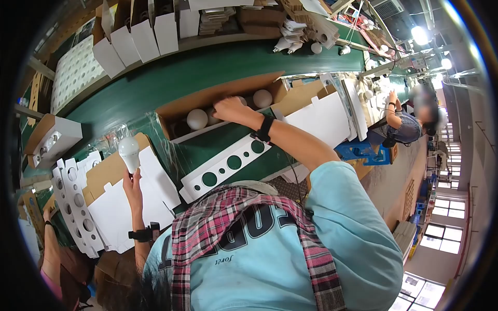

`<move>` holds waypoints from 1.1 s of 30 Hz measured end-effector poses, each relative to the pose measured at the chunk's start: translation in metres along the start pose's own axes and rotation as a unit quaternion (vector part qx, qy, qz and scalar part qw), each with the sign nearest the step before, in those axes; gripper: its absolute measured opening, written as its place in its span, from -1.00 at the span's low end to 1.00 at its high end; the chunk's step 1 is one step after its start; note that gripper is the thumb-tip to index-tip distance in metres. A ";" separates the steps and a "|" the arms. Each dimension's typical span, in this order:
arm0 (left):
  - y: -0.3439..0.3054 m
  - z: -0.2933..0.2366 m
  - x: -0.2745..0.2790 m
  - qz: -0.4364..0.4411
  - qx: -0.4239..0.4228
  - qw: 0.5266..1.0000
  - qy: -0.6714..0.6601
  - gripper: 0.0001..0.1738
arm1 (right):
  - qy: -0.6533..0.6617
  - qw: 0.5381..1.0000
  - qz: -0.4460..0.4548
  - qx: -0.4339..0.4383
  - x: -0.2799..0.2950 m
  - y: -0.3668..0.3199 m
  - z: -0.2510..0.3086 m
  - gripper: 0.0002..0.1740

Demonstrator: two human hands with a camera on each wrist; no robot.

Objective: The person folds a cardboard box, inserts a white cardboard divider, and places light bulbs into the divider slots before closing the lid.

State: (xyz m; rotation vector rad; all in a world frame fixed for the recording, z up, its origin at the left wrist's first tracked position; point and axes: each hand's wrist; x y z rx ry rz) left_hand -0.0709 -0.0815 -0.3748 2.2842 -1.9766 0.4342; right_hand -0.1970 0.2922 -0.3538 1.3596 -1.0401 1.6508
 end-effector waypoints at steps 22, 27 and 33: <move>-0.092 0.008 -0.126 0.256 -0.226 0.893 0.293 -0.02 | 0.322 0.943 0.088 0.013 0.021 -0.220 0.022 -0.31; -0.085 0.056 -0.125 0.246 -0.220 0.861 0.388 0.10 | 0.343 0.936 0.074 -0.022 0.029 -0.253 0.018 -0.34; -0.088 0.027 -0.120 0.269 -0.210 0.880 0.331 -0.05 | 0.381 0.921 0.048 -0.061 0.034 -0.279 0.012 -0.35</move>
Point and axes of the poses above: each hand's wrist, its own y-axis towards the middle knuckle, its own x-axis out of the back of the hand, z = x × y, and after that the axes turned 5 degrees about -y, right-handed
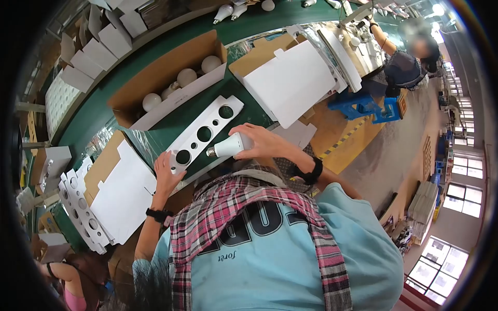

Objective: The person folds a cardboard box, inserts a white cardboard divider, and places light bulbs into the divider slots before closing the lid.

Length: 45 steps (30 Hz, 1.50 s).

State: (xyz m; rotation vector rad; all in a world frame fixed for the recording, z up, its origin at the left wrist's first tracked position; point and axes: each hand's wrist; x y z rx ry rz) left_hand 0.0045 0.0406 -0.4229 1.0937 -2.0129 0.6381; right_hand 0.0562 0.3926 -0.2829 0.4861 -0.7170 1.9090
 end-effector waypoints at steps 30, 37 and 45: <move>0.055 -0.159 0.126 -0.122 -0.120 0.859 -0.482 -0.31 | 0.477 0.861 0.175 -0.027 0.017 0.062 0.076 -0.23; 0.096 -0.148 0.158 -0.254 -0.080 0.874 -0.407 -0.63 | 0.491 0.842 0.216 0.054 0.051 0.119 0.087 -0.21; 0.110 -0.096 0.198 -0.257 -0.013 0.902 -0.347 -0.69 | -0.141 0.956 -0.222 0.132 0.211 0.250 -0.011 -0.63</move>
Point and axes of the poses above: each hand's wrist, its own y-axis towards the middle knuckle, its own x-axis out of the back of the hand, z = x × y, and after that the axes turned 5 degrees about -y, right-handed
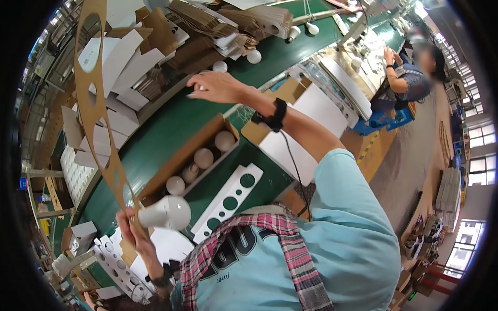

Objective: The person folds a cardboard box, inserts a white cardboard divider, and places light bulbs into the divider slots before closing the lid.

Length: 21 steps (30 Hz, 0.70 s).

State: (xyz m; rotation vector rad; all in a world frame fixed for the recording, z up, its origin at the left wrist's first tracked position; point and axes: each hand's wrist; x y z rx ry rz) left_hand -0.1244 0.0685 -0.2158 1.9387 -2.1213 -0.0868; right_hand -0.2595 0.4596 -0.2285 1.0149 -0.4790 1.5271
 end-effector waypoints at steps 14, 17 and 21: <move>0.045 -0.014 0.039 0.052 0.170 0.980 0.094 -0.51 | -0.393 0.904 0.047 0.163 -0.200 0.099 -0.205 -0.69; 0.046 -0.011 0.032 0.020 0.140 0.987 0.079 -0.40 | -0.335 0.930 0.145 0.037 -0.168 0.096 -0.172 -0.64; 0.024 -0.007 0.044 0.030 0.140 0.987 0.075 -0.44 | -0.058 0.998 0.002 -0.002 -0.091 0.060 -0.118 -0.38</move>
Point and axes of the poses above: each hand's wrist, its own y-axis towards the middle knuckle, its own x-axis out of the back of the hand, z = x × y, and after that the axes turned 5 degrees about -y, right-handed
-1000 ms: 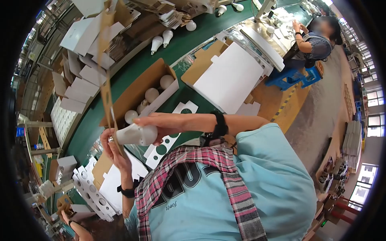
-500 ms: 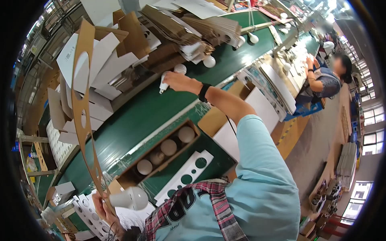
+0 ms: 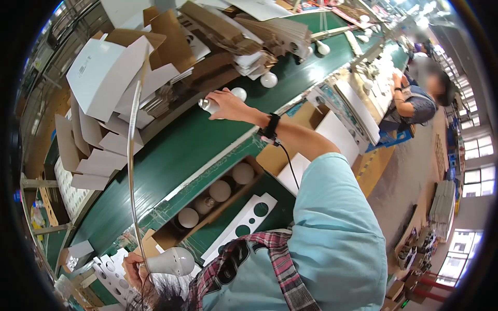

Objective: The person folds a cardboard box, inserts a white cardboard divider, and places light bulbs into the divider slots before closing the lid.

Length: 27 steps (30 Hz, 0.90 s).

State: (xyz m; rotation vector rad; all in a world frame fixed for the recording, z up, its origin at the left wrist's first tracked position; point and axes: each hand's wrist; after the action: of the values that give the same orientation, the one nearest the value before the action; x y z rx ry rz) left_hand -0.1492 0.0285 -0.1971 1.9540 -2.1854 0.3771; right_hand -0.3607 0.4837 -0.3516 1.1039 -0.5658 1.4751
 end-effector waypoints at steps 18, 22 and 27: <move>-0.093 0.050 -0.072 0.234 -0.160 0.928 0.241 -0.84 | 0.671 0.702 -0.141 -0.191 -0.051 -0.319 0.177 -0.42; -0.093 0.079 -0.086 0.253 -0.185 0.904 0.290 -0.83 | 0.405 0.887 -0.103 -0.195 -0.093 -0.331 0.155 -0.46; -0.087 0.097 -0.096 0.259 -0.238 0.871 0.344 -0.81 | 0.345 0.908 -0.101 -0.214 -0.096 -0.327 0.154 -0.45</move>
State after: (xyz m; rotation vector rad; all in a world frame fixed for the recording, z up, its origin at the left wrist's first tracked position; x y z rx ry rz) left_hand -0.0488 0.0802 -0.3127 0.7814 -1.9951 0.4578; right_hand -0.0120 0.3831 -0.4431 0.2442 -0.2361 1.3555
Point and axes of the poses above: each hand's wrist, its own y-axis towards the middle knuckle, its own x-axis out of the back of the hand, z = x × y, and after that the axes turned 5 degrees about -y, right-handed
